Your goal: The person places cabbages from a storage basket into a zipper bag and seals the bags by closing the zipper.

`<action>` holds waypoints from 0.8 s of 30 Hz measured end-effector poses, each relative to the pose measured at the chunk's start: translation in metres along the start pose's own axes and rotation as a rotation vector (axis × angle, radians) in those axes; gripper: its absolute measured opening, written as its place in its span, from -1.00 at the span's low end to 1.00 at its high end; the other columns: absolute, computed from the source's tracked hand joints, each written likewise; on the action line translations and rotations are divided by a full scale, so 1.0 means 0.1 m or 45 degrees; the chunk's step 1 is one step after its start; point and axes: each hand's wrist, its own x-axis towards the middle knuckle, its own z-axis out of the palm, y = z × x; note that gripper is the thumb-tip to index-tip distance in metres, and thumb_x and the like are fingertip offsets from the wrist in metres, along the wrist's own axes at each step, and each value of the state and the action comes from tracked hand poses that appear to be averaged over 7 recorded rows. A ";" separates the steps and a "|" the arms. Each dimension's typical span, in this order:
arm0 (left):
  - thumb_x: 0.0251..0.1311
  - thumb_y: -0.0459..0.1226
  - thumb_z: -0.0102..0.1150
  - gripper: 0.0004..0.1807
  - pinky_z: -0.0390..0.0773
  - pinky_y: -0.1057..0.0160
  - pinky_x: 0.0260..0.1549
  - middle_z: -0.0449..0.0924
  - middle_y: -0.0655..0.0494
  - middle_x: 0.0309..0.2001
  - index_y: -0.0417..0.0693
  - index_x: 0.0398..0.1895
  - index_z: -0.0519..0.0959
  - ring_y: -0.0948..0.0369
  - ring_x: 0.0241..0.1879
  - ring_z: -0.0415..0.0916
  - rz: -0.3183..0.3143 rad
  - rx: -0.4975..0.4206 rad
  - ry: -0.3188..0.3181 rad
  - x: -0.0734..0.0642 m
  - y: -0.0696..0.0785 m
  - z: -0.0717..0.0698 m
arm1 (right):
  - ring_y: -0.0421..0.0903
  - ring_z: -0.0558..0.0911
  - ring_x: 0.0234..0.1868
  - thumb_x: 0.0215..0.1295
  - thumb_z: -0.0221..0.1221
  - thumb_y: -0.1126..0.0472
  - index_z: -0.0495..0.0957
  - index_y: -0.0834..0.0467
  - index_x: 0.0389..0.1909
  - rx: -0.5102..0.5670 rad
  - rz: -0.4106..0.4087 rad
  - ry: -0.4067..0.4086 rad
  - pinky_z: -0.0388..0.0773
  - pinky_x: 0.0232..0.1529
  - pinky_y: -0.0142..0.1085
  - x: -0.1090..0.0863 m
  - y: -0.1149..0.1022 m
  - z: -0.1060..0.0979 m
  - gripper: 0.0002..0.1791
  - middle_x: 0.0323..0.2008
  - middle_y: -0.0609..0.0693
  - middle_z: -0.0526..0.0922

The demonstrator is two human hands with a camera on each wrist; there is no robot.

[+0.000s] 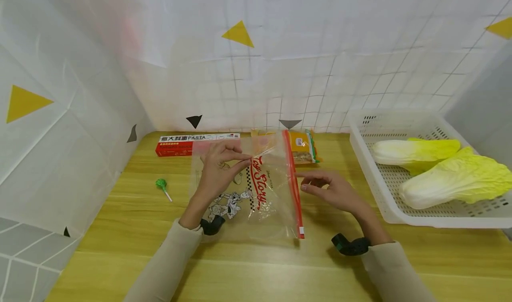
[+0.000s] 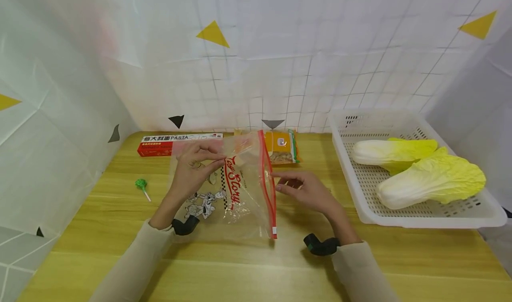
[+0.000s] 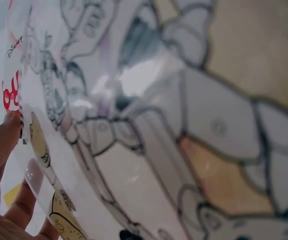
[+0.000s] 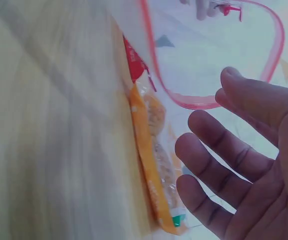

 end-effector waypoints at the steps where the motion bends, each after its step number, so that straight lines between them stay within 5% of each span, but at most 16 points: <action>1: 0.15 -0.18 0.47 -0.86 -0.40 -0.53 0.33 0.64 0.14 -0.08 0.09 -0.22 0.83 0.09 0.28 0.34 0.000 0.001 -0.001 0.00 0.00 0.00 | -0.14 0.68 -0.23 0.41 0.27 0.18 0.65 0.01 0.21 -0.004 -0.001 0.014 0.64 -0.13 -0.28 0.00 -0.01 -0.02 -0.63 -0.20 -0.09 0.75; 9: 0.16 -0.15 0.47 -0.86 -0.29 -0.43 0.32 0.65 0.15 -0.10 0.10 -0.22 0.83 0.10 0.26 0.35 0.005 -0.001 0.002 -0.01 -0.02 0.00 | -0.23 0.68 -0.26 0.38 0.28 0.30 0.66 0.12 0.18 -0.023 -0.093 0.086 0.64 -0.18 -0.33 -0.02 -0.13 -0.18 -0.64 -0.22 -0.04 0.77; 24: 0.15 -0.16 0.48 -0.86 -0.29 -0.42 0.32 0.65 0.15 -0.09 0.10 -0.22 0.83 0.09 0.28 0.34 0.025 -0.024 0.006 -0.01 -0.02 0.01 | -0.26 0.66 -0.31 0.40 0.28 0.22 0.63 -0.01 0.22 -0.315 -0.101 0.023 0.63 -0.25 -0.34 -0.13 -0.30 -0.78 -0.62 -0.24 -0.13 0.74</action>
